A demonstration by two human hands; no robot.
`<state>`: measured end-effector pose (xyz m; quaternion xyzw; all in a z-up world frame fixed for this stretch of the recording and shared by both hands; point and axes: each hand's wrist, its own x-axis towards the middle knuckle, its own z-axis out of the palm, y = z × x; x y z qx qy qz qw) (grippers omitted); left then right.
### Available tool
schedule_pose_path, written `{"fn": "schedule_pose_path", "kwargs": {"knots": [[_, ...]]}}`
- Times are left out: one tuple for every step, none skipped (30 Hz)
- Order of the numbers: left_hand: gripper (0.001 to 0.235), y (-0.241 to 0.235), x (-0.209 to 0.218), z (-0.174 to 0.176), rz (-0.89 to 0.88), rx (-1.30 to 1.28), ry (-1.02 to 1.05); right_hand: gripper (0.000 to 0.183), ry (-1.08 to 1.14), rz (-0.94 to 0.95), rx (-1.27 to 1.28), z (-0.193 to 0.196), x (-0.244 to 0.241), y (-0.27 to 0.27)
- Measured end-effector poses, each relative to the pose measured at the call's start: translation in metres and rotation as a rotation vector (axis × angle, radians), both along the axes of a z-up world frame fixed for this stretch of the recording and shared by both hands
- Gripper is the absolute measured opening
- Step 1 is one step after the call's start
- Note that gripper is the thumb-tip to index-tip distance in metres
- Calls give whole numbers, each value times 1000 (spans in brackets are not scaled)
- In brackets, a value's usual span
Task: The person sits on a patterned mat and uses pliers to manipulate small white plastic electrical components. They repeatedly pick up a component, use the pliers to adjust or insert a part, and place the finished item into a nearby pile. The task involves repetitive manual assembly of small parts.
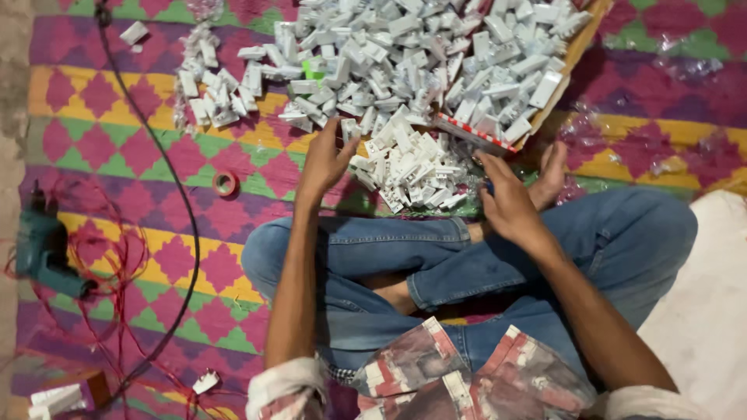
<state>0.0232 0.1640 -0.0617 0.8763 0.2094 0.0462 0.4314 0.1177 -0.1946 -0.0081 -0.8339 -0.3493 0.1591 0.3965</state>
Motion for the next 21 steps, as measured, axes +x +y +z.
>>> {"fn": "schedule_pose_path", "kwargs": {"knots": [[49, -16, -5, 14, -13, -9, -93, 75, -4, 13, 4, 0, -3, 3], [51, -32, -9, 26, -25, -21, -185, 78, -7, 25, 8, 0, -6, 5], [52, -50, -9, 35, -35, -36, -282, 82, -14, 40, 10, 0, -7, 5], [51, -68, -10, 43, -24, -69, -240, 83, -30, 38, 10, -2, -10, 10], [51, -87, -10, 47, -8, -109, -199, 85, -47, 42, 1, -3, -11, 11], [50, -100, -7, 50, 6, -149, -157, 87, -63, 46, -8, -4, -13, 13], [48, -112, -6, 51, -34, -107, -184, 87, -75, 60, -4, -5, -16, 13], [46, -123, -5, 52, -74, -66, -213, 87, -86, 73, 1, -6, -19, 12], [44, -128, -3, 52, -113, -17, -246, 87, -102, 88, 12, -8, -21, 14], [44, -133, -2, 53, -134, 30, -316, 88, -119, 82, -12, -8, -22, 14], [43, -133, -2, 55, -154, 84, -384, 88, -136, 77, -29, -9, -23, 17], [43, -133, -1, 57, -174, 139, -452, 88, -153, 73, -45, -9, -22, 19], [44, -134, -1, 57, -166, 138, -450, 88, -167, 72, -52, -9, -22, 20], [44, -134, -1, 55, -158, 138, -448, 88, -181, 71, -59, -8, -22, 19], [45, -134, -1, 53, -146, 140, -443, 88, -193, 74, -64, -8, -23, 18], [47, -134, -1, 50, -76, 33, -333, 88, -189, 75, -79, -7, -23, 18], [49, -133, 0, 46, -4, -74, -221, 88, -184, 80, -94, -8, -23, 18], [51, -131, 2, 41, 67, -181, -108, 88, -179, 85, -109, -7, -24, 18], [47, -127, 4, 36, 95, -378, -157, 88, -174, 93, -116, -7, -25, 20], [43, -123, 6, 32, 122, -575, -206, 88, -170, 100, -122, -6, -26, 21], [39, -119, 8, 29, 145, -770, -259, 88, -168, 104, -128, -5, -26, 22]]}}
